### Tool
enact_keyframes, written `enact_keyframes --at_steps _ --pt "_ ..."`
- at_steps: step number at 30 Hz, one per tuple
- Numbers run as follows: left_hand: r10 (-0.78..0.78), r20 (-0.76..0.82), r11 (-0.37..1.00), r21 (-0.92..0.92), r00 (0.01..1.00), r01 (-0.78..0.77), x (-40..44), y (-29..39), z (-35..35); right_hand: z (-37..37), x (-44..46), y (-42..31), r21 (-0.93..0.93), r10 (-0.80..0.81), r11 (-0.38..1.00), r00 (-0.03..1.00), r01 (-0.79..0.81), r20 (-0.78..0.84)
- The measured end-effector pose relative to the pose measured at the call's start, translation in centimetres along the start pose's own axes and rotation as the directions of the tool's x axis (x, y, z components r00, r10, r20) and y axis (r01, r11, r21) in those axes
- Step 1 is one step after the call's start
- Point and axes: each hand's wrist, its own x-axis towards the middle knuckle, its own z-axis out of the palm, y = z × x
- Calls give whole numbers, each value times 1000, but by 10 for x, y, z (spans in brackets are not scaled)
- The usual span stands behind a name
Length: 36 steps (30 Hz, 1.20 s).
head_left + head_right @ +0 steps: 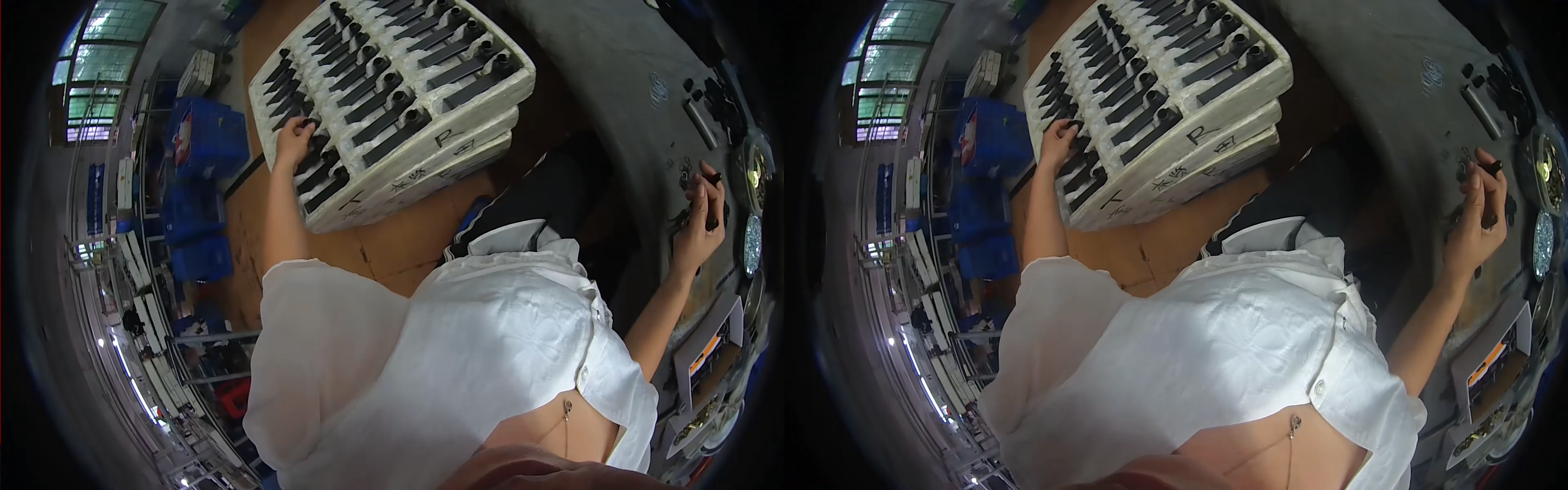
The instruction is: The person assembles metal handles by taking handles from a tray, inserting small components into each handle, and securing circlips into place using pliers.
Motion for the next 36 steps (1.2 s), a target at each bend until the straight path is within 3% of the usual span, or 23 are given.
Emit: enact_keyframes --at_steps 3,5,6,7,9,10,11,13,15,17,21,24,25,27,28,30,31,32,33,34,35,36 --pt "-30 -16 998 -56 999 30 11 -8 7 -2 2 5 12 17 1000 999 -17 -33" --pt "21 58 974 -224 998 -7 11 -10 -1 0 3 3 67 28 997 998 -24 -53" --pt "56 8 949 -310 998 -50 2 7 -9 -1 3 8 35 -19 999 998 21 -56" --pt "48 -40 920 -388 998 -60 0 17 -16 1 1 8 90 108 991 991 -101 -76" --pt "122 -151 896 -409 981 -174 -14 66 -30 7 2 -2 -41 51 998 996 -54 -66" --pt "178 -200 912 -335 963 -238 -23 99 -31 13 4 -3 -122 -28 992 998 21 -58" --pt "264 -211 866 -377 941 -328 -23 122 -25 18 5 -8 -198 -79 978 996 69 -42" --pt "495 -185 781 -333 849 -528 -20 164 -3 32 6 -11 -199 -172 966 985 167 -11" --pt "626 -98 719 -314 774 -620 -40 227 41 32 -1 -23 -183 -168 967 983 179 72" --pt "694 -25 610 -510 720 -606 -69 283 99 18 -6 -42 -219 -194 955 979 201 55" --pt "839 151 493 -618 523 -612 -137 370 193 -42 -21 -47 -465 -89 884 993 43 -77" --pt "928 92 360 -466 360 -808 -166 410 235 -109 -40 -37 -620 44 759 965 -200 -257" --pt "948 99 316 -406 302 -858 -171 417 244 -136 -46 -36 -694 100 658 948 -291 -302" --pt "943 109 326 -509 316 -797 -172 423 261 -187 -59 -26 -758 192 472 892 -450 -410" --pt "931 130 348 -592 340 -727 -171 427 266 -210 -66 -23 -715 338 408 822 -567 -459" --pt "943 133 325 -571 305 -754 -167 432 266 -241 -75 -26 -728 575 240 699 -642 -426" --pt "946 133 318 -537 294 -781 -161 433 265 -248 -79 -27 -721 682 191 618 -666 -391" --pt "937 231 342 -468 261 -815 -151 433 266 -250 -84 -25 -717 684 188 613 -671 -395" --pt "937 235 342 -465 259 -817 -152 435 264 -248 -88 -21 -796 692 190 653 -575 -307" --pt "949 262 270 -393 174 -879 -151 438 258 -246 -91 -18 -861 699 201 684 -467 -208" --pt "950 296 192 -318 95 -928 -150 441 252 -244 -90 -17 -861 700 214 687 -462 -195" --pt "948 299 203 -302 110 -932 -149 443 248 -243 -88 -18 -882 734 177 656 -436 -177"
